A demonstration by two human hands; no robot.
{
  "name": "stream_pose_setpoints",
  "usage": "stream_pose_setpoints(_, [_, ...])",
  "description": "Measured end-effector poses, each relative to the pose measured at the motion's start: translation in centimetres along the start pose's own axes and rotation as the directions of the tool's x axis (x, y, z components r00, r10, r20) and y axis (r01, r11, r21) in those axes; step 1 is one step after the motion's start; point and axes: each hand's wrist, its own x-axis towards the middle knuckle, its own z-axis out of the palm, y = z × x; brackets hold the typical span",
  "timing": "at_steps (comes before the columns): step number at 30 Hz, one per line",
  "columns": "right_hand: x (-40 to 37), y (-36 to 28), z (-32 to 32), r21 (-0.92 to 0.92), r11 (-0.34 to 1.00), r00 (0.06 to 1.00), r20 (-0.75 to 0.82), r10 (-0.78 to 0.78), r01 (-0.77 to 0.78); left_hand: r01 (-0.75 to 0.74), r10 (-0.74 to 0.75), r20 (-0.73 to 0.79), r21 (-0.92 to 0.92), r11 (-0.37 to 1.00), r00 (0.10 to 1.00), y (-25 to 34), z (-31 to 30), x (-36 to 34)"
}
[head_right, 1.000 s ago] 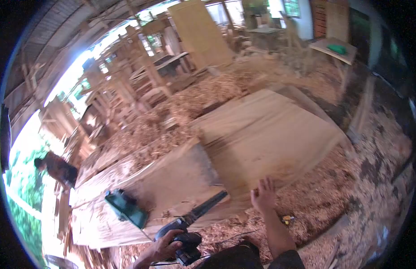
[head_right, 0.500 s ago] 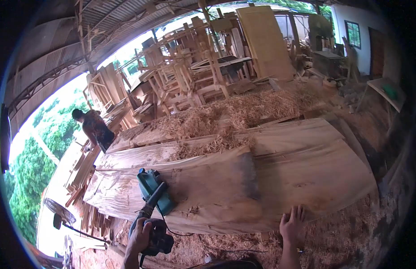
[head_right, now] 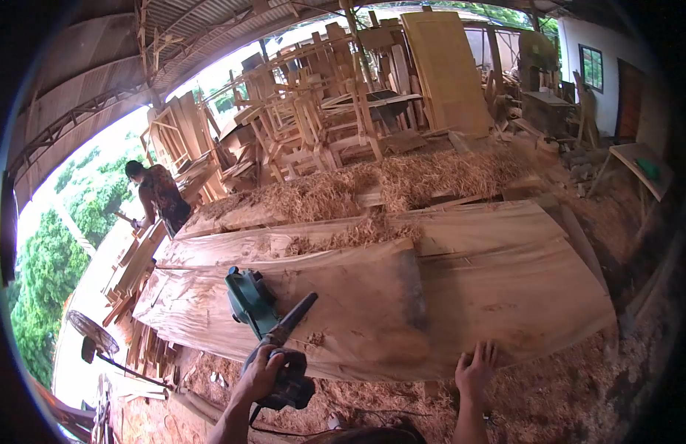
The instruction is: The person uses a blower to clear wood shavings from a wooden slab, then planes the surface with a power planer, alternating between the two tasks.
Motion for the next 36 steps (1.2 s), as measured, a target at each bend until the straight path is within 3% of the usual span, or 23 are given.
stream_pose_setpoints(2, [0.0, -0.1, 0.1, -0.017, 1.0, 1.0, -0.018, -0.005, 0.004, -0.123, 0.122, 0.028, 0.023, 0.992, 0.992, -0.6, 1.3, 0.6])
stream_pose_setpoints(8, [-0.2, 0.3, 0.5, 0.02, 0.999, 0.998, -0.061, -0.029, 0.03, -0.376, 0.354, 0.301, 0.018, 0.926, 0.886, -2.2, 2.0, -0.8])
stream_pose_setpoints(11, [0.0, 0.3, 0.5, 0.012, 0.999, 0.999, -0.045, -0.029, 0.03, -0.354, 0.306, 0.525, -0.009, 0.935, 0.794, -3.9, 2.2, -2.7])
stream_pose_setpoints(14, [0.0, 0.6, 1.3, -0.006, 1.0, 0.996, -0.084, -0.023, 0.023, -0.333, 0.324, 0.691, -0.128, 0.934, 0.646, -4.0, 1.6, -4.1])
stream_pose_setpoints(17, [0.7, 1.4, 2.1, 0.074, 0.997, 0.995, -0.103, -0.005, 0.012, -0.407, 0.379, 0.701, -0.138, 0.903, 0.604, -4.2, 1.3, -4.2])
stream_pose_setpoints(18, [1.0, 1.4, 2.5, 0.224, 0.974, 0.993, -0.109, 0.048, -0.023, -0.401, 0.319, 0.722, -0.063, 0.914, 0.614, -4.5, 1.4, -4.2])
stream_pose_setpoints(20, [1.5, -0.1, 3.4, 0.521, 0.849, 0.985, -0.08, 0.154, -0.09, -0.412, 0.361, 0.715, -0.112, 0.904, 0.598, -5.3, 2.5, -4.5])
stream_pose_setpoints(21, [1.2, -1.2, 3.8, 0.691, 0.687, 0.97, 0.098, 0.221, -0.226, -0.421, 0.384, 0.709, -0.134, 0.897, 0.592, -5.3, 3.1, -4.8])
stream_pose_setpoints(22, [0.7, -2.4, 3.6, 0.794, 0.483, 0.927, 0.284, 0.243, -0.37, -0.367, 0.279, 0.752, -0.053, 0.929, 0.597, -4.2, 3.2, -5.1])
stream_pose_setpoints(23, [0.4, -3.9, 2.9, 0.821, 0.255, 0.858, 0.465, 0.219, -0.51, -0.371, 0.295, 0.734, -0.063, 0.926, 0.612, -4.1, 3.3, -5.1])
stream_pose_setpoints(24, [-0.1, -6.1, 1.3, 0.773, 0.179, 0.793, 0.589, 0.152, -0.609, -0.377, 0.311, 0.717, -0.073, 0.923, 0.624, -4.2, 3.2, -5.2])
stream_pose_setpoints(27, [-3.3, -5.6, 4.2, 0.815, 0.243, 0.849, 0.517, 0.108, -0.527, -0.409, 0.396, 0.639, -0.137, 0.902, 0.659, -5.7, 3.6, -4.9])
stream_pose_setpoints(28, [-3.5, -6.3, 2.8, 0.761, 0.004, 0.755, 0.642, 0.13, -0.648, -0.436, 0.448, 0.595, -0.176, 0.883, 0.667, -6.2, 3.8, -4.9])
stream_pose_setpoints(32, [-5.7, -6.2, 2.0, 0.707, 0.163, 0.724, 0.657, 0.21, -0.689, -0.495, 0.599, 0.425, -0.338, 0.8, 0.678, -4.7, 4.5, -4.6])
stream_pose_setpoints(35, [-6.7, -9.3, -1.7, 0.755, 0.466, 0.825, 0.558, -0.089, -0.46, -0.427, 0.566, 0.474, -0.375, 0.823, 0.675, -2.8, 6.8, -4.1])
stream_pose_setpoints(36, [-7.5, -10.6, -3.5, 0.766, 0.482, 0.832, 0.54, -0.124, -0.425, -0.405, 0.564, 0.469, -0.401, 0.822, 0.68, -2.0, 7.5, -4.0])
